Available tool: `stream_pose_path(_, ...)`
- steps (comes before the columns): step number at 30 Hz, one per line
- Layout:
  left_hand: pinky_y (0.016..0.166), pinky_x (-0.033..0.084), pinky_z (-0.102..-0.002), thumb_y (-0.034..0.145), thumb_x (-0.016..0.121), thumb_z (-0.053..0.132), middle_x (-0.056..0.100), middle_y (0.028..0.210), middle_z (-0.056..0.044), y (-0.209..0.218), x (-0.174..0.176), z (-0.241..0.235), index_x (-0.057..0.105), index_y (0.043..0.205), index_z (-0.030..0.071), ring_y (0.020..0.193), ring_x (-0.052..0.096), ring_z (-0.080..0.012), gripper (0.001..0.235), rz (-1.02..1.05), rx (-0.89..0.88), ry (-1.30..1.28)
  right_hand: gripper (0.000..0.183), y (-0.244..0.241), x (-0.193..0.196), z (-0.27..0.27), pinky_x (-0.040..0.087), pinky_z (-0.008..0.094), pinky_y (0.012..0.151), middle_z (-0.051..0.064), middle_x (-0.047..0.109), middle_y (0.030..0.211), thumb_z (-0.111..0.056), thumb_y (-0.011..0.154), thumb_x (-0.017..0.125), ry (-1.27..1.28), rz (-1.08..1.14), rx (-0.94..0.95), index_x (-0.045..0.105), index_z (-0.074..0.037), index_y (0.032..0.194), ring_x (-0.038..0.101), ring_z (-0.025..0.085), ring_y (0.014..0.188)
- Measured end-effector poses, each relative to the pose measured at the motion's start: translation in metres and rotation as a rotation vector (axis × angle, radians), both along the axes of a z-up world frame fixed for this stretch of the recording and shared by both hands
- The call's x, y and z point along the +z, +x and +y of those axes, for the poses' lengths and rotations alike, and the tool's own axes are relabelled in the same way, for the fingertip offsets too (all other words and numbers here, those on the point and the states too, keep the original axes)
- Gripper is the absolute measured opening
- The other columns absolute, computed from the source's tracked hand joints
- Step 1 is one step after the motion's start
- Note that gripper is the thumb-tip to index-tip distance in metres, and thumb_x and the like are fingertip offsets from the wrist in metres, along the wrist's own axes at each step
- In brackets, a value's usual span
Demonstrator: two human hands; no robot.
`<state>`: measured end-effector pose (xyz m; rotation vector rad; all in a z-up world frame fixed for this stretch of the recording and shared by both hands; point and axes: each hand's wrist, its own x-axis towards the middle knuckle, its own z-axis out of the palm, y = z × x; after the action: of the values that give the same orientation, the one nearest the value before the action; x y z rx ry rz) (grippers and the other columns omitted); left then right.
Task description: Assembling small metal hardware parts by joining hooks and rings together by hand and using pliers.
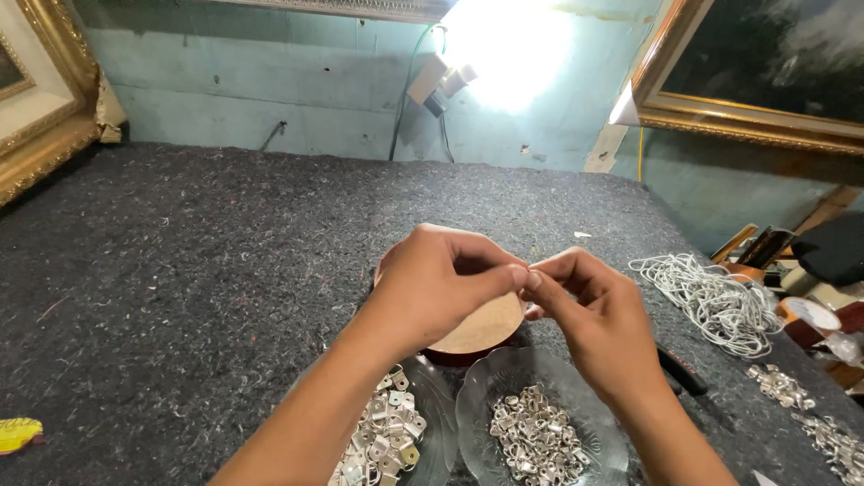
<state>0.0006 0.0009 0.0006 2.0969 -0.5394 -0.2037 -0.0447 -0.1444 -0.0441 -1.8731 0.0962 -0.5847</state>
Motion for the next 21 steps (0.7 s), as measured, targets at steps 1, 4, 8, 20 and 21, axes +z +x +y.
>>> stream_pose_path(1, 0.071, 0.044, -0.02, 0.069, 0.062, 0.037, 0.071, 0.079, 0.014, 0.002, -0.002, -0.001, 0.072, 0.076, 0.029, 0.082, 0.064, 0.0004, 0.015, 0.0, 0.001, 0.0, 0.019, 0.001, -0.002, -0.001, 0.054, 0.027, 0.057, 0.007, 0.061, 0.062, -0.02, 0.073, 0.065, 0.0, 0.0, 0.001, 0.063, -0.001, 0.072, 0.056, 0.012, 0.059)
stream_pose_path(4, 0.067, 0.044, -0.021, 0.071, 0.063, 0.031, 0.069, 0.073, 0.011, 0.006, -0.005, -0.001, 0.072, 0.076, 0.022, 0.074, 0.061, -0.0017, 0.012, 0.065, 0.024, -0.083, 0.014, 0.003, -0.002, -0.003, 0.055, 0.029, 0.056, 0.009, 0.064, 0.065, -0.013, 0.076, 0.062, 0.036, 0.075, 0.028, 0.066, 0.001, 0.077, 0.058, 0.014, 0.062)
stream_pose_path(8, 0.063, 0.042, -0.024, 0.078, 0.058, 0.028, 0.067, 0.071, 0.006, 0.012, -0.009, -0.001, 0.069, 0.077, 0.017, 0.068, 0.058, -0.0058, 0.015, 0.034, -0.03, -0.108, 0.018, -0.001, 0.007, -0.002, 0.054, 0.031, 0.06, 0.01, 0.068, 0.072, -0.014, 0.075, 0.061, 0.056, 0.137, 0.038, 0.07, 0.0, 0.083, 0.062, 0.016, 0.068)
stream_pose_path(20, 0.061, 0.045, -0.022, 0.079, 0.059, 0.023, 0.066, 0.065, 0.004, 0.008, -0.019, -0.01, 0.067, 0.067, 0.012, 0.063, 0.059, -0.0053, 0.018, -0.016, -0.111, -0.196, 0.017, 0.006, -0.018, -0.013, 0.034, 0.025, 0.053, 0.002, 0.042, 0.058, -0.011, 0.08, 0.051, -0.087, -0.015, 0.116, 0.043, -0.009, 0.065, 0.04, 0.011, 0.053)
stream_pose_path(21, 0.064, 0.047, -0.02, 0.078, 0.06, 0.022, 0.067, 0.065, 0.004, 0.006, -0.02, -0.011, 0.068, 0.069, 0.012, 0.065, 0.061, -0.0047, 0.015, -0.015, -0.125, -0.216, 0.018, 0.008, -0.023, -0.014, 0.029, 0.024, 0.053, 0.0, 0.036, 0.061, -0.01, 0.079, 0.05, -0.073, -0.036, 0.075, 0.038, -0.011, 0.064, 0.035, 0.01, 0.056)
